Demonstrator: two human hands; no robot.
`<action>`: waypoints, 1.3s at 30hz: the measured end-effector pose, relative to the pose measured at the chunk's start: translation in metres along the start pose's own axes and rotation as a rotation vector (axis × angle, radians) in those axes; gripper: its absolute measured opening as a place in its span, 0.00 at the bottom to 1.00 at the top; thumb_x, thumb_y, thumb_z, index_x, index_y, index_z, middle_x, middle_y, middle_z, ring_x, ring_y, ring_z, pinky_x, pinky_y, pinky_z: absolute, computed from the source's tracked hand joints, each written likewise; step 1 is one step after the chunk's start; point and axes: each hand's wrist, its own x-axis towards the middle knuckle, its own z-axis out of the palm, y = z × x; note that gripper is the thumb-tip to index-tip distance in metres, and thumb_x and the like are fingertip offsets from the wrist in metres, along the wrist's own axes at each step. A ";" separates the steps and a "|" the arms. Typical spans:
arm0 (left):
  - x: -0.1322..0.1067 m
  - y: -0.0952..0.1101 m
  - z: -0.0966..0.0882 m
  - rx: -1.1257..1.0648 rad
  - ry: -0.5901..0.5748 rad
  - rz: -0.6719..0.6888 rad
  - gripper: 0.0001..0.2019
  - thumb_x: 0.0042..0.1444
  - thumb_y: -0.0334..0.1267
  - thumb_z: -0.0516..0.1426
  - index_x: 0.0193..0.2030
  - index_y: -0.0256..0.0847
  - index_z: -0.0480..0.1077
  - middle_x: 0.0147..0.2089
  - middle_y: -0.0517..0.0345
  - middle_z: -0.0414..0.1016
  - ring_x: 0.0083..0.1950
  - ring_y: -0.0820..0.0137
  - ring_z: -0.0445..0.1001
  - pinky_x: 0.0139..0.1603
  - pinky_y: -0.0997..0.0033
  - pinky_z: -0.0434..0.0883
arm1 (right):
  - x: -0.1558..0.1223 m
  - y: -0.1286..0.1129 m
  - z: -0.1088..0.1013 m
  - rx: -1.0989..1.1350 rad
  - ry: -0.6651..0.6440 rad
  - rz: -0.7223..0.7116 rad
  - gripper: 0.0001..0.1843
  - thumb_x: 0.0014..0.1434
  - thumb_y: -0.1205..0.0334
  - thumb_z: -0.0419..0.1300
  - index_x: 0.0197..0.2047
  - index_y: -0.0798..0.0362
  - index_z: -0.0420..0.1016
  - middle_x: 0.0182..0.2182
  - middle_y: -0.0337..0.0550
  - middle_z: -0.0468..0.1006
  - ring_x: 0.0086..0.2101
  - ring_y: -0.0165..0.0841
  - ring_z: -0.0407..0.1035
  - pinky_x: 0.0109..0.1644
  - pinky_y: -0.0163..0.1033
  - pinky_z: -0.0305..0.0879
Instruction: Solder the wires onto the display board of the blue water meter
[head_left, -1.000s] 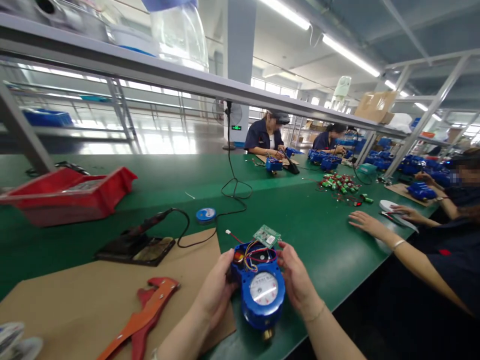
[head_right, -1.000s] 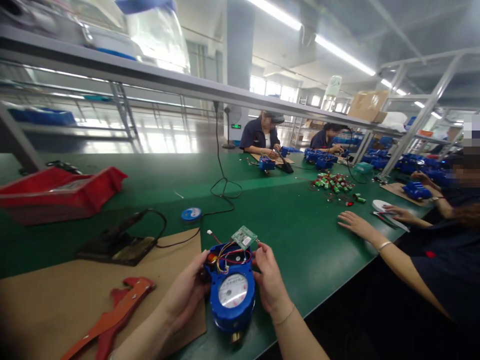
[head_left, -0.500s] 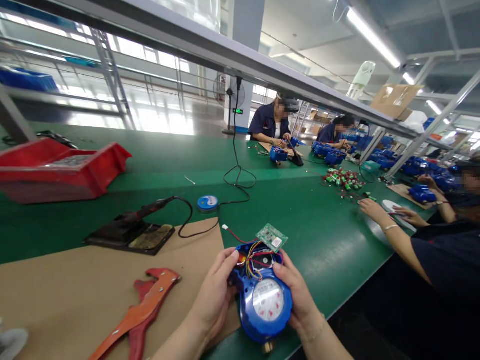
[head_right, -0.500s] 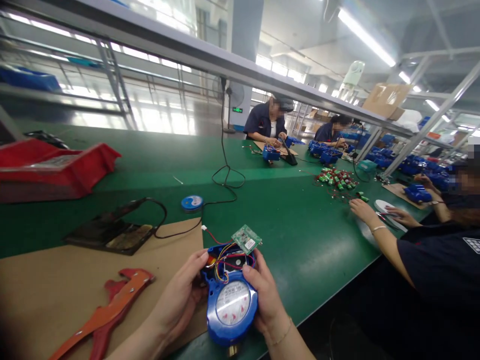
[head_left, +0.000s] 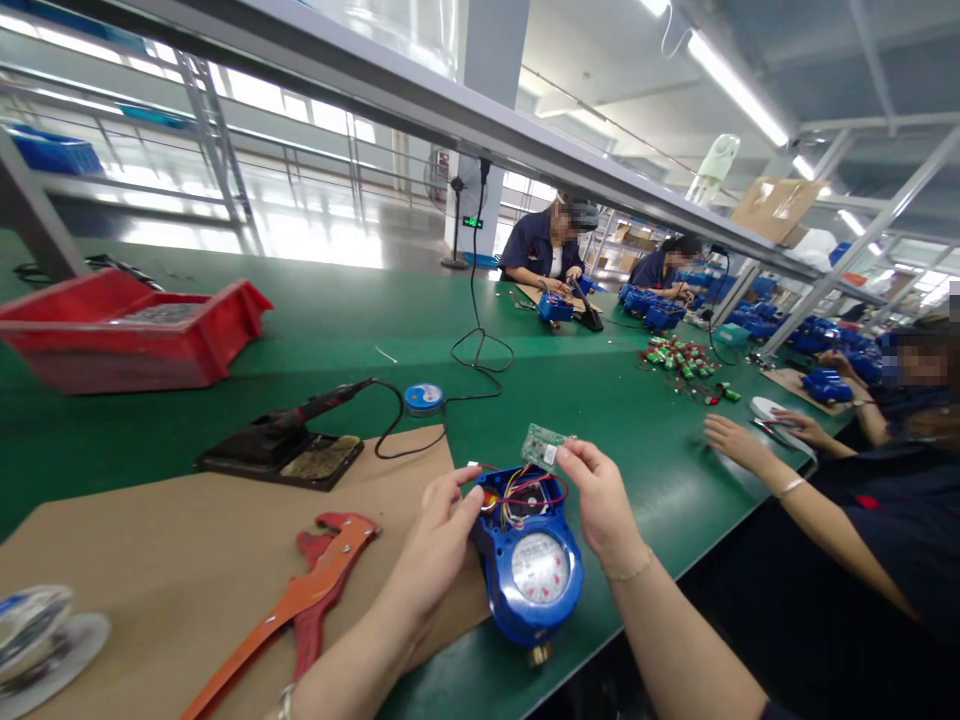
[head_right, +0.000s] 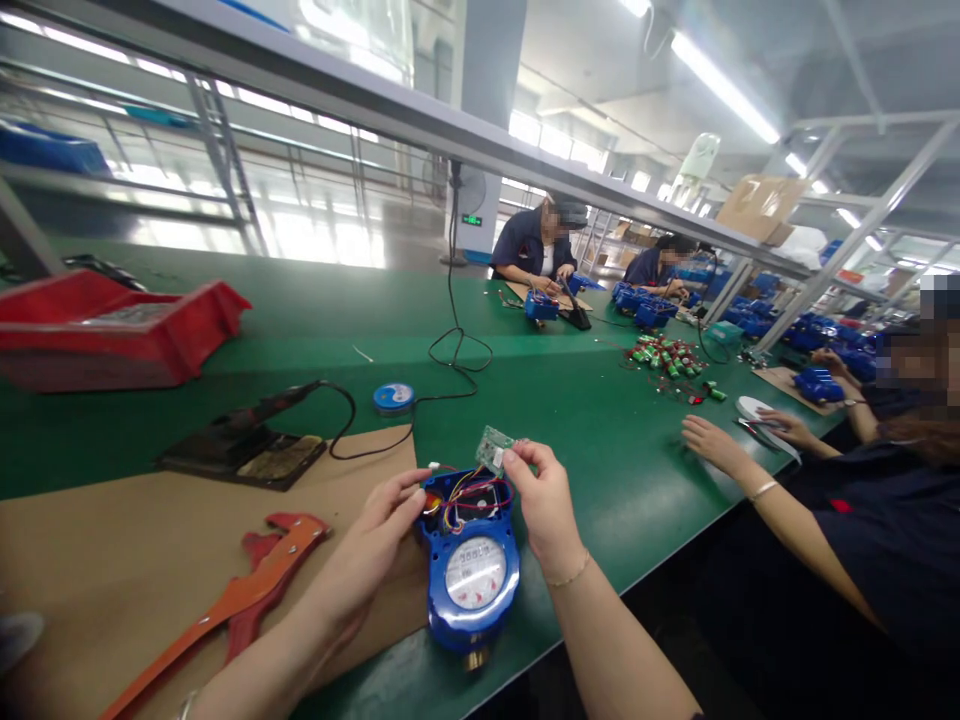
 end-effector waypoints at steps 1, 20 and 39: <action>0.001 0.000 -0.002 0.052 -0.005 0.067 0.19 0.58 0.51 0.54 0.51 0.44 0.71 0.56 0.49 0.70 0.61 0.56 0.65 0.65 0.53 0.58 | 0.001 -0.006 0.001 -0.028 0.011 -0.031 0.18 0.53 0.48 0.67 0.38 0.55 0.76 0.37 0.43 0.77 0.41 0.35 0.69 0.50 0.40 0.62; 0.020 0.027 -0.012 0.485 -0.319 0.404 0.08 0.61 0.41 0.58 0.37 0.40 0.74 0.48 0.52 0.75 0.53 0.62 0.71 0.59 0.51 0.65 | 0.026 -0.031 0.017 -0.591 -0.112 -0.141 0.18 0.55 0.61 0.58 0.48 0.54 0.77 0.25 0.37 0.74 0.24 0.30 0.63 0.31 0.36 0.59; 0.032 0.046 -0.008 0.324 -0.534 0.207 0.09 0.50 0.39 0.67 0.32 0.38 0.73 0.60 0.50 0.68 0.65 0.53 0.58 0.66 0.41 0.54 | -0.061 -0.113 -0.049 -1.453 -0.350 -0.349 0.14 0.61 0.53 0.59 0.28 0.50 0.78 0.26 0.46 0.75 0.31 0.38 0.66 0.36 0.41 0.53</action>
